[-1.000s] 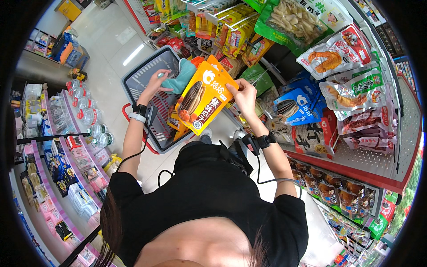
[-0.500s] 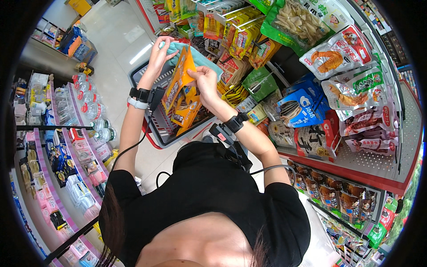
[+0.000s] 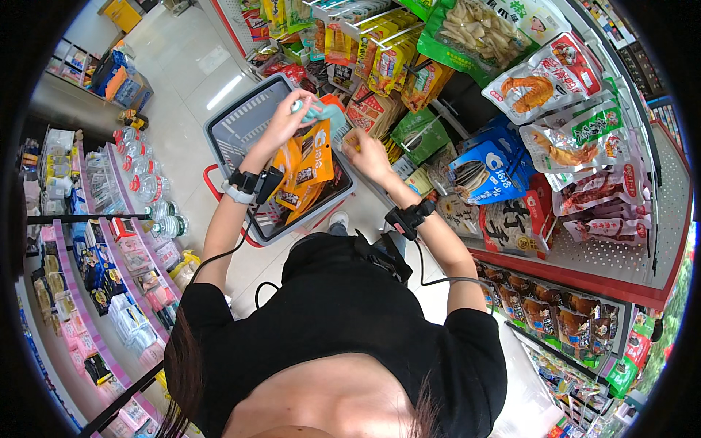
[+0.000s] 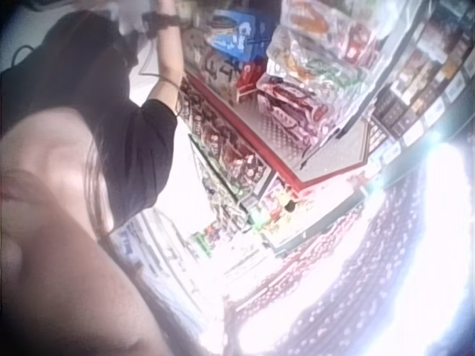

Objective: The person wipes multiple snack bags with a blue cloth one at a time and places them into a grey basket while standing in a store aisle.

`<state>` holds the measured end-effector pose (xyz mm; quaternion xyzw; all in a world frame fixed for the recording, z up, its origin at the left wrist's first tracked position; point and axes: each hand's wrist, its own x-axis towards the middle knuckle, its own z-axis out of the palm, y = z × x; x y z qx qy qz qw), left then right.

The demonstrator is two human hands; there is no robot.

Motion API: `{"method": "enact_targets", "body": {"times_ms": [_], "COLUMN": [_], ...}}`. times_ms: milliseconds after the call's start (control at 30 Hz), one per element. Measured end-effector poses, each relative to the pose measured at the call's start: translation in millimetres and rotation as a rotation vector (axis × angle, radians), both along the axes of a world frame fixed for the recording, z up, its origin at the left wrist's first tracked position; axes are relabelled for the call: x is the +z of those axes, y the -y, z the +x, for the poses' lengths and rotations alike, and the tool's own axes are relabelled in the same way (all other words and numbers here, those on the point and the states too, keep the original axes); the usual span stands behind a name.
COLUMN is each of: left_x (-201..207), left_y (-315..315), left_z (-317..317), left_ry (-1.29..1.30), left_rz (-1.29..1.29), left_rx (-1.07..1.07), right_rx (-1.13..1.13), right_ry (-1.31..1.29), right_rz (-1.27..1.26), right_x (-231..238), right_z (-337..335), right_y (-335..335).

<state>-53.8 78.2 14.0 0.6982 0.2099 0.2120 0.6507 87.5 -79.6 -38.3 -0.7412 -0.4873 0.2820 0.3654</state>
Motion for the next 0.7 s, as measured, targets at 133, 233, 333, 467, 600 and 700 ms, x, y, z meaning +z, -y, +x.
{"method": "enact_targets", "body": {"times_ms": [133,233,333,467,600,700], "left_x": [-4,-4,-10,-11,-14,-27], "left_y": [27,52,67,80,90,93], "left_z": [20,36,45,50,63,68], "left_ry": [0.009,0.022,0.079,0.091,0.047,0.047], "left_rz": [-0.038,0.230,0.299,0.168,0.142,0.188], "left_rx": [-0.108,-0.130,-0.115,-0.316,-0.559,-0.588], "right_rx": [0.100,0.211,0.149,0.195,0.204,0.211], "right_ry": [0.004,0.238,-0.019,-0.126,-0.339,-0.255], "right_rz": [0.316,0.361,0.216,0.061,0.048,0.026], "right_x": [41,25,23,17,7,4], "right_z": [0,9,21,42,45,49], "right_y": [-2,-2,11,36,55,60]}}
